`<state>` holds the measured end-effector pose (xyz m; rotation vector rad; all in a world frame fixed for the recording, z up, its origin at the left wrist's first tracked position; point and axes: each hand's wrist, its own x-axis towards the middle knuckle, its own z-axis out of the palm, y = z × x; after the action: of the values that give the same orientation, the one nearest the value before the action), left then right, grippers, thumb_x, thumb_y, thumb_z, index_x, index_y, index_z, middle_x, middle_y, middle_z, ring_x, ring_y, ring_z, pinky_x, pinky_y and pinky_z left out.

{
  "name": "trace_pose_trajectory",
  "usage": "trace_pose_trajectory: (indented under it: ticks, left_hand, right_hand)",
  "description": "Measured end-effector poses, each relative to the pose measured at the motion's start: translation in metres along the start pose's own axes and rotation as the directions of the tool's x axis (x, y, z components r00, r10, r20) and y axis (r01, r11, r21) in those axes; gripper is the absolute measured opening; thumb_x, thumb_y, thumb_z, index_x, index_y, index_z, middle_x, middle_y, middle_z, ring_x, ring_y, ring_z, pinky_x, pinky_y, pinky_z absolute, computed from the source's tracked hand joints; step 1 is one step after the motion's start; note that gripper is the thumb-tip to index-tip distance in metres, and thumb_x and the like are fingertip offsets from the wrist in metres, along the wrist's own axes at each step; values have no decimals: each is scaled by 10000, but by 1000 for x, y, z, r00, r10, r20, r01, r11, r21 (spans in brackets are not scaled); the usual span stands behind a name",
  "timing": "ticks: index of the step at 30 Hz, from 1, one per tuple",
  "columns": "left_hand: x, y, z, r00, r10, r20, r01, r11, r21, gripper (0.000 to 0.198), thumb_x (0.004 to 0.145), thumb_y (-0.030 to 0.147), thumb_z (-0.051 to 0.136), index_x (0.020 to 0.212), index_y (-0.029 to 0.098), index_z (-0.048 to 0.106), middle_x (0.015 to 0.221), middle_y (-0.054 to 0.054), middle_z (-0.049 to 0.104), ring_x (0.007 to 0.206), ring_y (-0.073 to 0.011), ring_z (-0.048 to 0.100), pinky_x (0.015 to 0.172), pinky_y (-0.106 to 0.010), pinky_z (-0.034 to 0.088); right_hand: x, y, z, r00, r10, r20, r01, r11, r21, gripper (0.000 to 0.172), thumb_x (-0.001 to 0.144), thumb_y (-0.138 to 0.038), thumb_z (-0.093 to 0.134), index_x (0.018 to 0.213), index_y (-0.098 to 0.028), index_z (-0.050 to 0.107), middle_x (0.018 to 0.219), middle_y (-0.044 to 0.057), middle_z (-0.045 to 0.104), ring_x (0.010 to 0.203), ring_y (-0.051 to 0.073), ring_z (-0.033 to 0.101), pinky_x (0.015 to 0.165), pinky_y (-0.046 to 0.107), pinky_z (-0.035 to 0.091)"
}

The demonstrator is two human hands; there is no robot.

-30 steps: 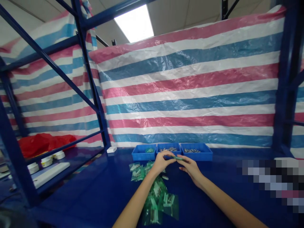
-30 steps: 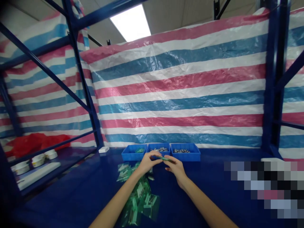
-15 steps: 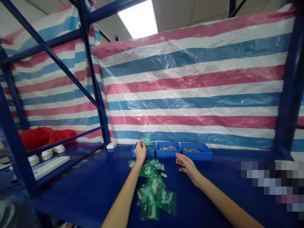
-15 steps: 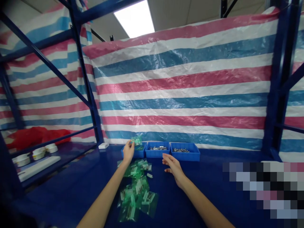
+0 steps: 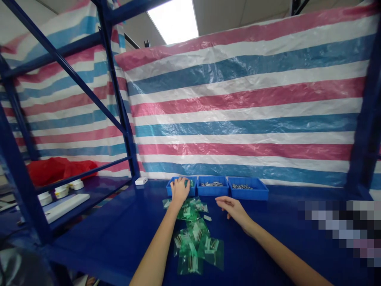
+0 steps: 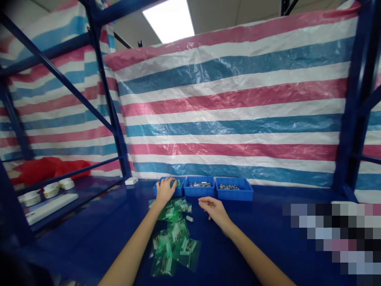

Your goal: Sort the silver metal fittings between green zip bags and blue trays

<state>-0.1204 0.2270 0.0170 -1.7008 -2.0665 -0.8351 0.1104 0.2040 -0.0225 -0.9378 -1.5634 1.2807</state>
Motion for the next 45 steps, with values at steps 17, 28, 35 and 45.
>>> trace_pose_trajectory:
  ticks: [17,28,35,45]
  left_hand:
    - [-1,-2,-13,968,-243,65,238,968,73,378,791,356,498,1070,117,589,1116,-159,565,1101,-295,450,962,-440,284]
    - [13,-19,-15,908,-368,198,388,919,-73,224,722,401,572,817,242,698,986,-82,663,1087,-343,476,924,-495,280]
    - [22,-24,-15,942,-335,33,329,897,-294,169,825,303,503,895,223,634,936,-23,679,918,-211,601,825,-320,390]
    - [23,-16,9,970,-239,-37,218,931,-293,378,777,132,518,1155,151,529,1081,-93,601,1021,-200,560,896,-283,405]
  right_hand:
    - [-35,-16,27,968,-221,119,242,699,-673,134,724,-327,583,789,-297,696,860,-13,633,758,151,569,643,250,389]
    - [-36,-16,30,960,-262,104,264,710,-653,121,725,-292,568,738,-276,687,787,-13,619,709,138,557,626,235,376]
    - [-34,-13,32,960,-261,101,263,719,-644,121,723,-287,569,744,-274,687,805,-10,628,716,140,558,635,234,381]
    - [-31,-10,31,954,-279,106,280,715,-640,114,714,-278,577,756,-280,683,809,-21,622,706,132,554,620,227,368]
